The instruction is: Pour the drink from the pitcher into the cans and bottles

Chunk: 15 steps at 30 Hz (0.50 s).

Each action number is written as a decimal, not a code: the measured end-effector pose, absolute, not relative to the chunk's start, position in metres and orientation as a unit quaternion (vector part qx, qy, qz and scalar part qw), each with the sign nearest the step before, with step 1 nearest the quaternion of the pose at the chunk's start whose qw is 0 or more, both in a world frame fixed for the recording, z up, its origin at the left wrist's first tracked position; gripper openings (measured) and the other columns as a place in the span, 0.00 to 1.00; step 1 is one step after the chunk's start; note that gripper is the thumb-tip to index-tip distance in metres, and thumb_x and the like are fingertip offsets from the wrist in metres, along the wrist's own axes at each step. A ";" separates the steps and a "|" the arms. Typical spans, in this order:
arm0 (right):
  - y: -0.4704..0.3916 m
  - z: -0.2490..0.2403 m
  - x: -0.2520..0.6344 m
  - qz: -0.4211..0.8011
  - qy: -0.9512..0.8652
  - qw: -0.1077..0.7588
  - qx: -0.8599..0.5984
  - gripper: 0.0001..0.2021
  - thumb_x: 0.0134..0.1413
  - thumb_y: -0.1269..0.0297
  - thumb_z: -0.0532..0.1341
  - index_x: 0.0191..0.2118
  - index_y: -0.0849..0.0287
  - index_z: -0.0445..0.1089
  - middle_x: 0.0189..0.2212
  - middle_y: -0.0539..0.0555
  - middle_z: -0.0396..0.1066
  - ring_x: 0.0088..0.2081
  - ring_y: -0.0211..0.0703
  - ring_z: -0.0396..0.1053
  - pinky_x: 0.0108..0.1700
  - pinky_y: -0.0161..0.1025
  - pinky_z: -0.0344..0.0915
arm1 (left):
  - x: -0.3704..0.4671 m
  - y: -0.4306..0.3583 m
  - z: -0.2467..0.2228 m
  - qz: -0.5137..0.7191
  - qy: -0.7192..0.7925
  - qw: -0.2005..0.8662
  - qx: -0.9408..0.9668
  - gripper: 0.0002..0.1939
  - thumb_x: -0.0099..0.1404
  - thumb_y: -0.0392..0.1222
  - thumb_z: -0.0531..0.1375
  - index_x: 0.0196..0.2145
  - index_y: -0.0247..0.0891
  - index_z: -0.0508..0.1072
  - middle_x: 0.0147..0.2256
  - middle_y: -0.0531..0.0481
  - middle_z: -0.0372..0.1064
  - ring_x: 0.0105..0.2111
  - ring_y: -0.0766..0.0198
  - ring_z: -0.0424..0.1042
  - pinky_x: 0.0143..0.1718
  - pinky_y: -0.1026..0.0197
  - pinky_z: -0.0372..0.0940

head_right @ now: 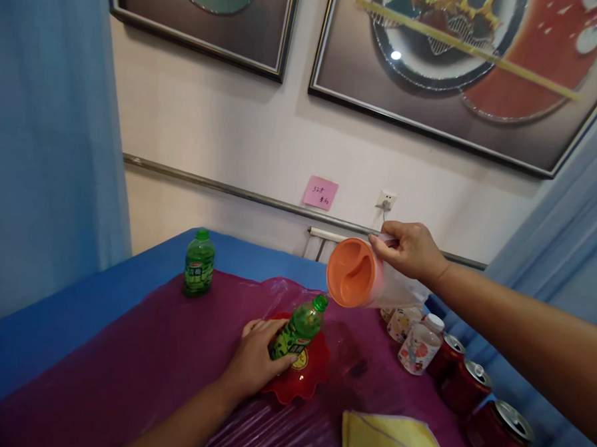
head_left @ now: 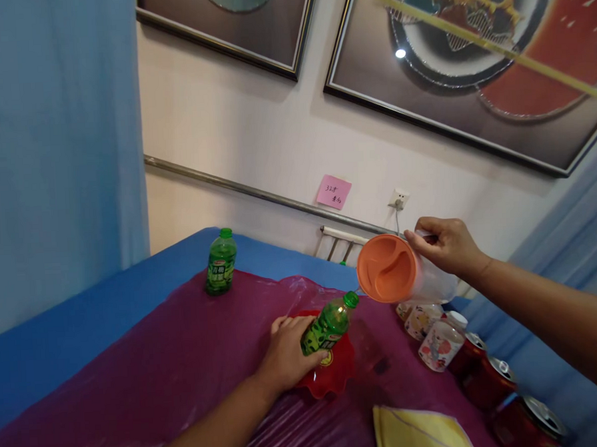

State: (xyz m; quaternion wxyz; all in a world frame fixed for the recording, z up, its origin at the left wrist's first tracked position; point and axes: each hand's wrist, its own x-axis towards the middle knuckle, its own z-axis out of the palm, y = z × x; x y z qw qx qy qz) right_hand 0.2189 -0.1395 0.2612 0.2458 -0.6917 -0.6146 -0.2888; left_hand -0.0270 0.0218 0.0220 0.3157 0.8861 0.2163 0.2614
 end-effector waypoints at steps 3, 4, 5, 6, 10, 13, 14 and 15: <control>-0.140 0.262 0.219 -0.291 -0.614 0.243 -0.692 0.21 0.57 0.51 0.59 0.19 0.54 0.54 0.14 0.45 0.51 0.18 0.35 0.50 0.23 0.36 0.49 | -0.027 0.022 0.022 0.258 0.217 0.320 0.886 0.30 0.52 0.46 0.72 0.53 0.43 0.73 0.53 0.47 0.76 0.55 0.49 0.71 0.63 0.42 0.48; -0.140 0.262 0.219 -0.292 -0.615 0.242 -0.692 0.21 0.57 0.51 0.59 0.19 0.54 0.54 0.14 0.45 0.51 0.18 0.35 0.50 0.23 0.36 0.49 | -0.027 0.022 0.022 0.258 0.217 0.319 0.886 0.30 0.52 0.46 0.72 0.53 0.43 0.73 0.53 0.47 0.76 0.55 0.48 0.70 0.63 0.42 0.48; -0.140 0.262 0.219 -0.293 -0.615 0.240 -0.691 0.21 0.57 0.52 0.59 0.19 0.54 0.54 0.14 0.45 0.51 0.18 0.35 0.50 0.23 0.36 0.49 | -0.027 0.022 0.021 0.259 0.217 0.318 0.886 0.30 0.52 0.46 0.72 0.53 0.44 0.73 0.53 0.47 0.76 0.55 0.48 0.70 0.63 0.42 0.48; -0.140 0.262 0.219 -0.294 -0.616 0.239 -0.691 0.21 0.57 0.52 0.59 0.19 0.54 0.54 0.14 0.45 0.51 0.18 0.35 0.50 0.23 0.36 0.49 | -0.027 0.022 0.021 0.262 0.215 0.317 0.886 0.30 0.52 0.47 0.71 0.53 0.44 0.73 0.53 0.47 0.76 0.55 0.48 0.71 0.63 0.42 0.49; -0.141 0.261 0.219 -0.298 -0.615 0.236 -0.691 0.21 0.57 0.52 0.59 0.19 0.54 0.53 0.14 0.45 0.51 0.18 0.35 0.50 0.23 0.36 0.49 | -0.026 0.023 0.019 0.266 0.213 0.313 0.886 0.31 0.52 0.48 0.71 0.53 0.44 0.73 0.53 0.48 0.76 0.54 0.48 0.71 0.63 0.43 0.49; -0.142 0.261 0.219 -0.294 -0.616 0.237 -0.691 0.21 0.57 0.52 0.59 0.19 0.54 0.54 0.14 0.45 0.52 0.18 0.35 0.51 0.23 0.36 0.49 | -0.027 0.022 0.020 0.267 0.214 0.311 0.887 0.30 0.52 0.48 0.71 0.53 0.45 0.73 0.53 0.47 0.76 0.54 0.47 0.71 0.63 0.43 0.50; -0.142 0.261 0.219 -0.293 -0.616 0.236 -0.692 0.20 0.57 0.52 0.59 0.19 0.54 0.55 0.14 0.45 0.53 0.19 0.35 0.51 0.23 0.36 0.50 | -0.027 0.022 0.020 0.267 0.213 0.311 0.887 0.30 0.53 0.48 0.71 0.53 0.45 0.73 0.53 0.47 0.76 0.54 0.47 0.71 0.63 0.43 0.50; -0.142 0.261 0.219 -0.291 -0.616 0.236 -0.693 0.20 0.57 0.52 0.59 0.19 0.54 0.55 0.14 0.45 0.53 0.19 0.35 0.51 0.23 0.36 0.50 | -0.027 0.022 0.021 0.267 0.212 0.311 0.887 0.30 0.53 0.48 0.70 0.53 0.45 0.73 0.53 0.47 0.76 0.54 0.47 0.71 0.63 0.43 0.50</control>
